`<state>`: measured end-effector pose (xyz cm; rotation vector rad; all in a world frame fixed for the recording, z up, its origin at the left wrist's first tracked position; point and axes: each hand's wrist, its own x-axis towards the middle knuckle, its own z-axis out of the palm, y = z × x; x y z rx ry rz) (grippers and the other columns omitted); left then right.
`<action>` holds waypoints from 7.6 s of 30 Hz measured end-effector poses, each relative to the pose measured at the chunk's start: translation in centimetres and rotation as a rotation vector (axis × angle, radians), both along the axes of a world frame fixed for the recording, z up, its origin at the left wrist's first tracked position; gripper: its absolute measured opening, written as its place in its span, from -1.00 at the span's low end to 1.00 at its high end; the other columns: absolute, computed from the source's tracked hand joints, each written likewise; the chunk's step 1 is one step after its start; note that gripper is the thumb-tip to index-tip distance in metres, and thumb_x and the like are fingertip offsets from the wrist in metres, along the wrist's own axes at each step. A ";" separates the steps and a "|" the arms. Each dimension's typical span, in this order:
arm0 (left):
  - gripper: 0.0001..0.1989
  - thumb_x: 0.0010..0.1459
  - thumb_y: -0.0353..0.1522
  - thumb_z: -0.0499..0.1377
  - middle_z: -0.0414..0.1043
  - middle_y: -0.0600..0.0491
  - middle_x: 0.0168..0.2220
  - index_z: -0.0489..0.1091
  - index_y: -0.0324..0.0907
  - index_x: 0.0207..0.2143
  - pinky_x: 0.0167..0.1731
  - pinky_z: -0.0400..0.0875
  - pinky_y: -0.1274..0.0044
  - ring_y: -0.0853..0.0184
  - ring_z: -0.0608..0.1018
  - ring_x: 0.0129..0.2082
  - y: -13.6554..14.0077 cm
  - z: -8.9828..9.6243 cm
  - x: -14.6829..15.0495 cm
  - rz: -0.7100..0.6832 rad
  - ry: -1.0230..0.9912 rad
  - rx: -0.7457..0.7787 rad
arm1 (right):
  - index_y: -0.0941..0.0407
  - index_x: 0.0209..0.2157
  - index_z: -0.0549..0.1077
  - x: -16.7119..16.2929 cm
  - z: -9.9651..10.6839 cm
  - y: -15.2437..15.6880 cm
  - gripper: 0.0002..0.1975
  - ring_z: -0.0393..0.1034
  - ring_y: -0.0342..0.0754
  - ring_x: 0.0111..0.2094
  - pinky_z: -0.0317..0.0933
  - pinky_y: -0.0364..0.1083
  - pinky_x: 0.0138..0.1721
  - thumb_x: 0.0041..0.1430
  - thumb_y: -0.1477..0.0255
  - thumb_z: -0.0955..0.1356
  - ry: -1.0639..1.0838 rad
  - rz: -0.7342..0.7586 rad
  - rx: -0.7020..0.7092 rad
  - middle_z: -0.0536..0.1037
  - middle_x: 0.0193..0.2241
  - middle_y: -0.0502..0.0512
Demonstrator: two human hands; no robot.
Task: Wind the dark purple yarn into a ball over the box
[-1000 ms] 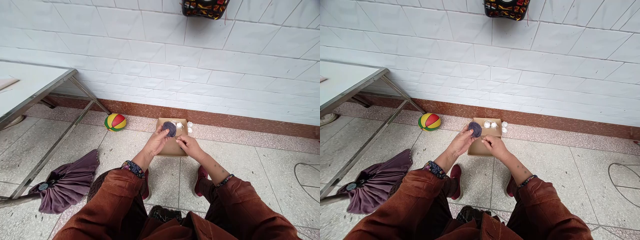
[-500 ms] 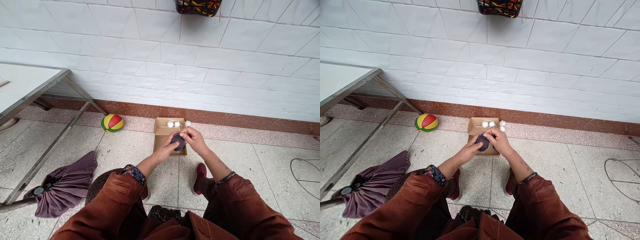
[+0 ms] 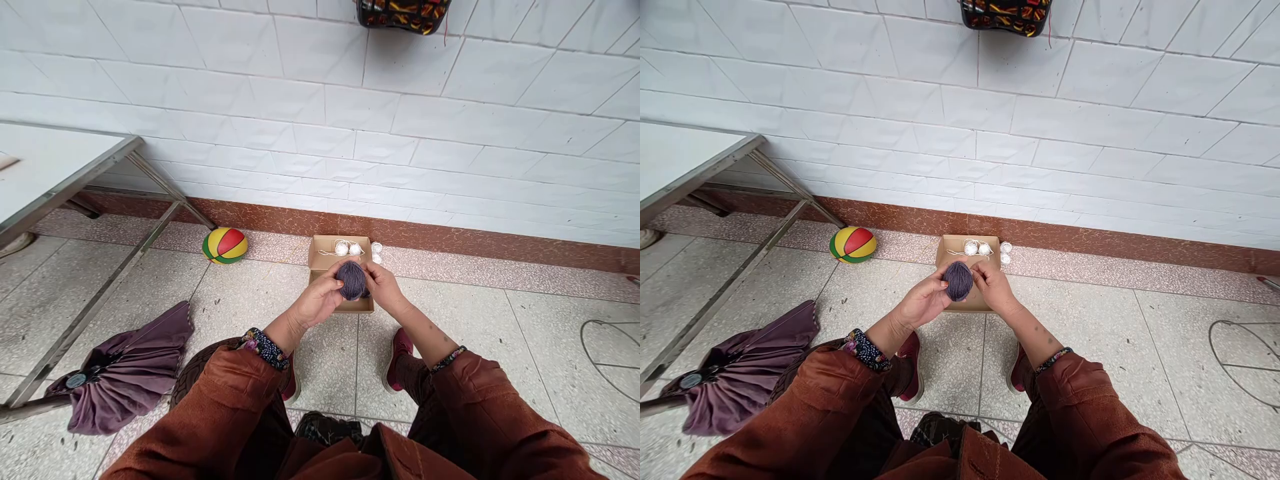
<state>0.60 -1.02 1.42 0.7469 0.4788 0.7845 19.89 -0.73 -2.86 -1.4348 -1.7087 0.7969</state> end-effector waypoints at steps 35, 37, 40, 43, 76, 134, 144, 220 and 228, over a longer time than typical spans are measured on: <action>-0.35 -0.08 -0.41 0.38 0.41 0.01 0.00 0.33 -0.06 0.11 0.08 0.29 0.40 0.27 0.45 0.00 2.5 -1.8 -0.3 0.282 0.310 0.210 | 0.08 -0.33 0.44 -0.8 -0.2 -1.5 -0.83 0.39 -0.05 -0.35 0.24 -0.11 -0.27 0.35 0.39 0.27 -0.127 0.221 -0.008 0.51 -0.41 0.02; -0.36 -0.08 -0.40 0.37 0.41 0.02 -0.04 0.31 -0.09 0.09 0.06 0.31 0.39 0.28 0.46 -0.04 2.7 -2.1 -0.3 0.312 0.380 0.198 | 0.08 -0.33 0.43 -1.3 0.3 -2.2 -0.82 0.37 -0.06 -0.35 0.22 -0.11 -0.26 0.37 0.40 0.26 -0.176 0.310 0.033 0.50 -0.40 0.02; -0.32 -0.11 -0.41 0.37 0.39 0.00 -0.04 0.27 -0.11 0.11 0.01 0.35 0.38 0.28 0.47 -0.07 3.0 -2.5 -0.2 0.312 0.465 0.243 | 0.08 -0.32 0.43 -1.3 1.9 -3.1 -0.78 0.35 -0.09 -0.38 0.21 -0.11 -0.27 0.41 0.36 0.23 -0.155 0.399 0.077 0.49 -0.41 0.01; -0.23 -0.14 -0.42 0.39 0.37 -0.02 -0.03 0.24 -0.09 0.16 -0.04 0.36 0.39 0.27 0.46 -0.09 3.0 -2.6 -0.2 0.267 0.527 0.332 | 0.08 -0.32 0.44 -0.6 3.9 -3.2 -0.76 0.35 -0.10 -0.41 0.22 -0.12 -0.31 0.41 0.30 0.25 -0.036 0.405 0.076 0.49 -0.43 0.01; -0.10 -0.11 -0.46 0.34 0.34 -0.04 0.02 0.13 0.01 0.31 -0.09 0.37 0.38 0.26 0.46 -0.08 1.8 -3.0 0.3 -0.082 0.564 0.512 | 0.08 -0.33 0.47 1.2 5.4 -0.7 -0.71 0.37 -0.08 -0.36 0.25 -0.11 -0.27 0.38 0.19 0.30 0.196 0.113 0.145 0.51 -0.41 0.01; -0.08 -0.06 -0.45 0.35 0.33 0.01 -0.05 0.10 0.07 0.34 -0.09 0.38 0.42 0.29 0.47 -0.11 1.5 -2.3 0.2 -0.095 0.382 0.434 | 0.08 -0.33 0.42 1.7 3.3 -0.2 -0.78 0.40 -0.03 -0.31 0.27 -0.07 -0.21 0.39 0.32 0.24 -0.053 0.060 0.148 0.50 -0.37 0.07; -0.22 -0.12 -0.42 0.40 0.40 0.02 0.00 0.31 0.01 0.20 0.01 0.35 0.45 0.29 0.46 -0.04 2.6 -1.8 -0.5 0.238 0.182 0.205 | 0.08 -0.14 0.46 0.1 -0.3 -1.0 -0.85 0.44 -0.03 -0.31 0.26 -0.12 -0.29 0.38 0.39 0.27 -0.247 0.163 -0.029 0.56 -0.31 0.09; -0.38 -0.10 -0.40 0.35 0.40 -0.04 0.08 0.42 -0.11 0.09 0.08 0.32 0.31 0.19 0.48 0.00 2.5 -2.8 -0.7 0.015 0.495 0.422 | 0.06 -0.26 0.48 -0.2 4.6 -1.8 -0.83 0.46 -0.05 -0.27 0.32 -0.08 -0.19 0.41 0.36 0.28 -0.058 0.244 0.337 0.58 -0.32 0.07; -0.25 -0.06 -0.42 0.37 0.36 -0.05 0.21 0.33 -0.01 0.23 0.14 0.27 0.31 0.10 0.41 0.17 1.6 -2.3 -0.8 -0.090 0.159 0.375 | 0.08 -0.36 0.46 1.2 1.3 0.8 -0.80 0.42 -0.03 -0.32 0.28 -0.08 -0.24 0.36 0.35 0.30 -0.080 0.019 0.206 0.54 -0.38 0.06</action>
